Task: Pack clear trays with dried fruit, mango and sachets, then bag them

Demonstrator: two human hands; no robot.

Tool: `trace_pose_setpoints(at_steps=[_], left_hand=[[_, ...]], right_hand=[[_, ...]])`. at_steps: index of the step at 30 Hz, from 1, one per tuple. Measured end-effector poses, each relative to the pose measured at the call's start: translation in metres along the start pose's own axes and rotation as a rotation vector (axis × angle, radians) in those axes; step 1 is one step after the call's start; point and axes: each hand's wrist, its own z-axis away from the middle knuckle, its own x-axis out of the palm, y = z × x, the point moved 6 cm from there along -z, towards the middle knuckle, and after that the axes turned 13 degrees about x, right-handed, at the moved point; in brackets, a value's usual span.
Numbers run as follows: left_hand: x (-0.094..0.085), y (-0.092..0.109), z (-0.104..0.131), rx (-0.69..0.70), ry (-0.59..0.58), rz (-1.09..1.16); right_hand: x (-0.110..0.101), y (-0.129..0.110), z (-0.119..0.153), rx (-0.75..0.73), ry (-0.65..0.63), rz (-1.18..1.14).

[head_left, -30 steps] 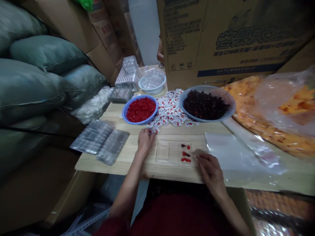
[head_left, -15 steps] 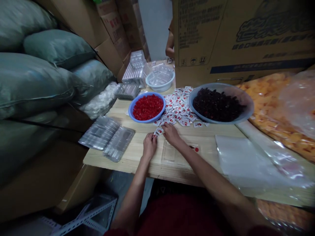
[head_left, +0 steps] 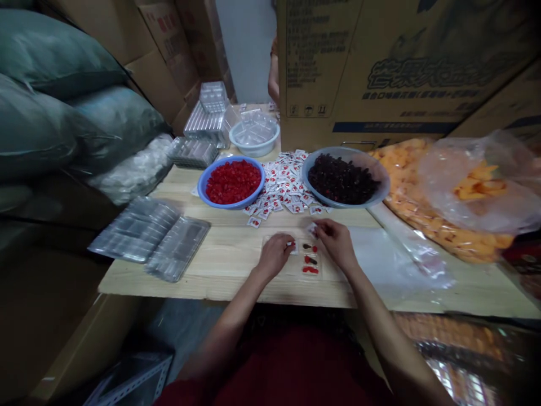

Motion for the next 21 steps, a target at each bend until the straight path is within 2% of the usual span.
trace_pose_setpoints(at_steps=[3,5,7,11,13,17,21], left_hand=[[-0.007,0.0,0.002,0.027,0.109,-0.048],[-0.02,0.004,0.008,-0.002,0.226,-0.02],[-0.028,0.012,0.013,-0.032,0.268,0.074],[-0.018,0.022,0.018,-0.118,0.121,0.398],[-0.014,0.017,0.023,-0.175,0.112,0.461],[-0.025,0.005,0.034,-0.22,0.194,0.268],[-0.033,0.014,0.031,-0.034,0.058,0.06]], right_hand=[[-0.007,0.017,0.036,0.085,-0.082,-0.132],[0.001,0.019,0.051,0.106,-0.128,-0.2],[0.015,0.016,0.058,0.106,-0.168,-0.258],[0.04,0.001,0.057,0.012,-0.193,-0.264],[0.046,-0.007,0.056,-0.056,-0.198,-0.202],[0.036,-0.011,0.062,-0.158,-0.139,-0.071],[0.024,-0.005,0.081,-0.262,-0.073,0.13]])
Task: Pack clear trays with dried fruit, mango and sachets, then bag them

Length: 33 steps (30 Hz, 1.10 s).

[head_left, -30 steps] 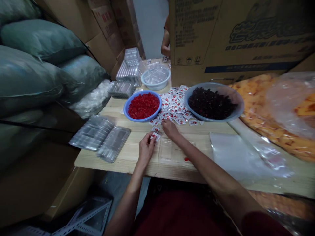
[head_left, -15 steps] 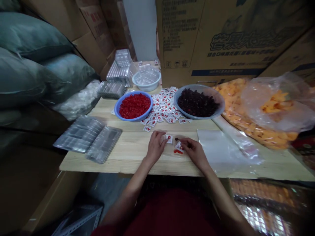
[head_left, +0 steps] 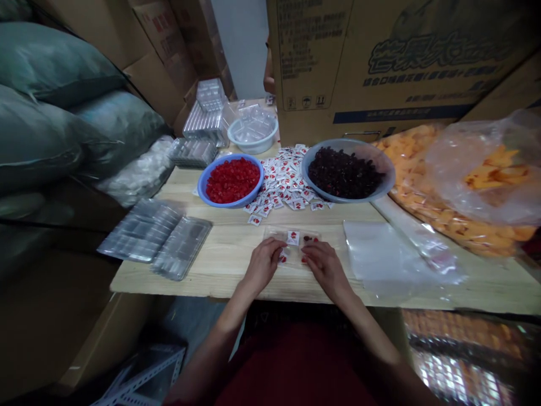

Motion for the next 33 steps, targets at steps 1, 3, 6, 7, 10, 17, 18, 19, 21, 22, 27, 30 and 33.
trace_pose_setpoints(at_steps=[1,3,6,7,10,17,18,19,21,22,27,30,33], left_hand=[[0.002,0.003,-0.003,0.051,-0.043,-0.027],[0.009,0.005,-0.009,0.118,-0.102,-0.054],[0.025,0.002,-0.018,0.153,-0.144,-0.048],[0.03,0.001,-0.019,0.161,-0.153,-0.052],[0.034,0.001,-0.017,0.187,-0.121,-0.117],[0.026,0.004,0.001,0.151,-0.123,-0.225],[0.028,0.004,0.002,0.147,-0.128,-0.225],[0.029,0.004,0.003,0.145,-0.123,-0.22],[0.025,0.004,0.004,0.158,-0.062,-0.192],[0.02,0.004,0.005,0.163,-0.014,-0.172],[-0.026,-0.008,0.012,0.075,0.225,-0.128],[-0.048,-0.016,0.02,-0.006,0.281,-0.166],[-0.054,-0.023,0.027,-0.093,0.296,-0.202]], right_hand=[[0.0,0.0,0.006,-0.02,0.003,0.036],[0.003,0.0,0.018,-0.047,0.01,0.084],[0.009,0.0,0.03,-0.065,0.001,0.128],[0.01,-0.001,0.032,-0.068,-0.003,0.137],[0.009,-0.002,0.036,-0.08,-0.008,0.145],[0.003,0.0,0.041,-0.081,0.038,0.108],[0.002,0.0,0.042,-0.079,0.046,0.101],[-0.001,0.0,0.043,-0.081,0.058,0.093],[-0.016,0.003,0.04,-0.075,0.1,0.079],[-0.032,0.005,0.037,-0.066,0.141,0.072],[-0.201,0.037,0.007,0.052,0.644,0.132],[-0.314,0.068,-0.033,0.156,0.834,0.266],[-0.377,0.112,-0.09,0.455,0.762,0.313]])
